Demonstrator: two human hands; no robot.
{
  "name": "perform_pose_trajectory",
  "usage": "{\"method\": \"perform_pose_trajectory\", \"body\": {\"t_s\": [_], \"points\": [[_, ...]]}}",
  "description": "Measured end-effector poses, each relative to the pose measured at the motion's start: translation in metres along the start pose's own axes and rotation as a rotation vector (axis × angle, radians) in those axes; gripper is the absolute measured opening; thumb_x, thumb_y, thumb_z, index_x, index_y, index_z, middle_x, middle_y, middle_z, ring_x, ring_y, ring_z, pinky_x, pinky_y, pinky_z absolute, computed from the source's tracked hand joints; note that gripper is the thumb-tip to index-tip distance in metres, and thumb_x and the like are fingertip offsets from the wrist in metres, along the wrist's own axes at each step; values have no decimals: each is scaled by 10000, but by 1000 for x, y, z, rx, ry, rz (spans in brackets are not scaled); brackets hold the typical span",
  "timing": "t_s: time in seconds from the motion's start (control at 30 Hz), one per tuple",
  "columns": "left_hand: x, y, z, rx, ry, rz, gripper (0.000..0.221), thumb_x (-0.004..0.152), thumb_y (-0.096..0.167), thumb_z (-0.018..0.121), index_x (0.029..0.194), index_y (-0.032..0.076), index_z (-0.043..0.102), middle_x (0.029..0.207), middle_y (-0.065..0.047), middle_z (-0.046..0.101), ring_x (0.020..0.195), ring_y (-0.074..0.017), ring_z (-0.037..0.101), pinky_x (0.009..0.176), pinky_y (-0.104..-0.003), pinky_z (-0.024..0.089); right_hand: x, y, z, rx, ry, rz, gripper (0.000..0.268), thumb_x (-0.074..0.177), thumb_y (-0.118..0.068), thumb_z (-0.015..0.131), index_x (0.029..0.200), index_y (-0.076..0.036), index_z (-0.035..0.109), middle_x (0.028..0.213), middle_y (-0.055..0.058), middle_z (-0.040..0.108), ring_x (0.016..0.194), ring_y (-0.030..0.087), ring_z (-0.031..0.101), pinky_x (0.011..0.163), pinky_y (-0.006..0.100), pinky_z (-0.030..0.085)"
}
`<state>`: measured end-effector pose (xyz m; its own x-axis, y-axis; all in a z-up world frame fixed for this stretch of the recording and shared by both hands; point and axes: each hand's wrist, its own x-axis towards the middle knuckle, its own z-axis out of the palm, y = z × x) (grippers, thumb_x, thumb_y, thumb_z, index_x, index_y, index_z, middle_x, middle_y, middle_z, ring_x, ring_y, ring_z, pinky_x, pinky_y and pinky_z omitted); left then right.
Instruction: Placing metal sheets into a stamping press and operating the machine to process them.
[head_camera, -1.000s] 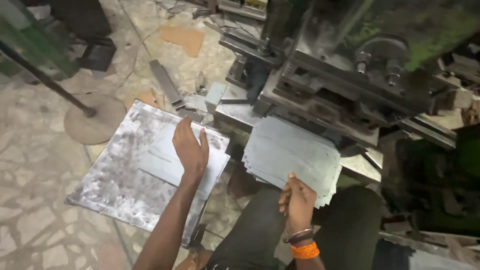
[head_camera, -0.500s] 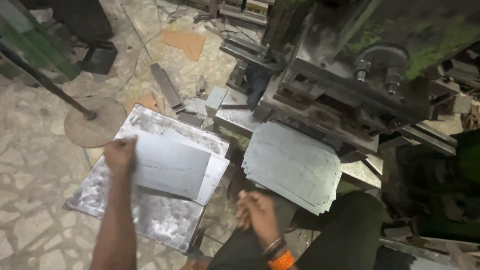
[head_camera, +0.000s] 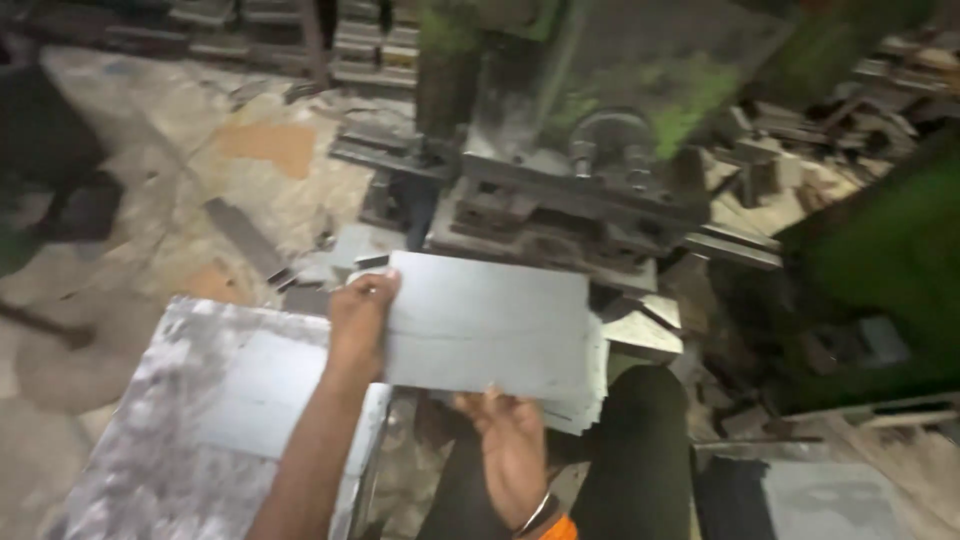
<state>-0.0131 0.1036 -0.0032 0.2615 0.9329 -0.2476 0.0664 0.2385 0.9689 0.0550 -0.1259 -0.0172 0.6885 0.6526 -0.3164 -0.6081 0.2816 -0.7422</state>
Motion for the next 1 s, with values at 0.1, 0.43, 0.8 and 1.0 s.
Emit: {"method": "perform_pose_trajectory", "body": {"t_s": [0.1,0.43,0.8,1.0], "points": [[-16,30,54,-314,-146,-44,192,958,151,752,822,21,712,768,-33,640,724,-123,542,701,-252,459,38,-23,-36,92,-47,-287,175,932,-9,670,912,-16,496,902,163,634,933,387,719,915,499,534],[-38,12,67,-351,-239,-283,452,1056,357,494,1203,-26,683,1076,-300,736,900,-385,773,709,-388,626,131,-95,33,-109,240,-173,210,996,-105,688,819,-55,586,888,205,725,824,322,782,822,413,593],[-68,-44,97,-237,-355,-113,193,973,131,628,1029,-33,712,890,-229,771,734,-268,761,628,-325,603,259,-84,53,-502,744,-113,220,955,-233,587,886,-95,744,639,81,726,479,201,703,433,323,571],[-64,-49,89,-267,-342,-123,217,998,128,611,1079,-53,700,918,-245,763,774,-282,765,664,-349,620,250,-81,55,-481,774,-65,258,962,-208,584,1134,-57,704,857,148,743,622,270,737,539,330,615]]}}
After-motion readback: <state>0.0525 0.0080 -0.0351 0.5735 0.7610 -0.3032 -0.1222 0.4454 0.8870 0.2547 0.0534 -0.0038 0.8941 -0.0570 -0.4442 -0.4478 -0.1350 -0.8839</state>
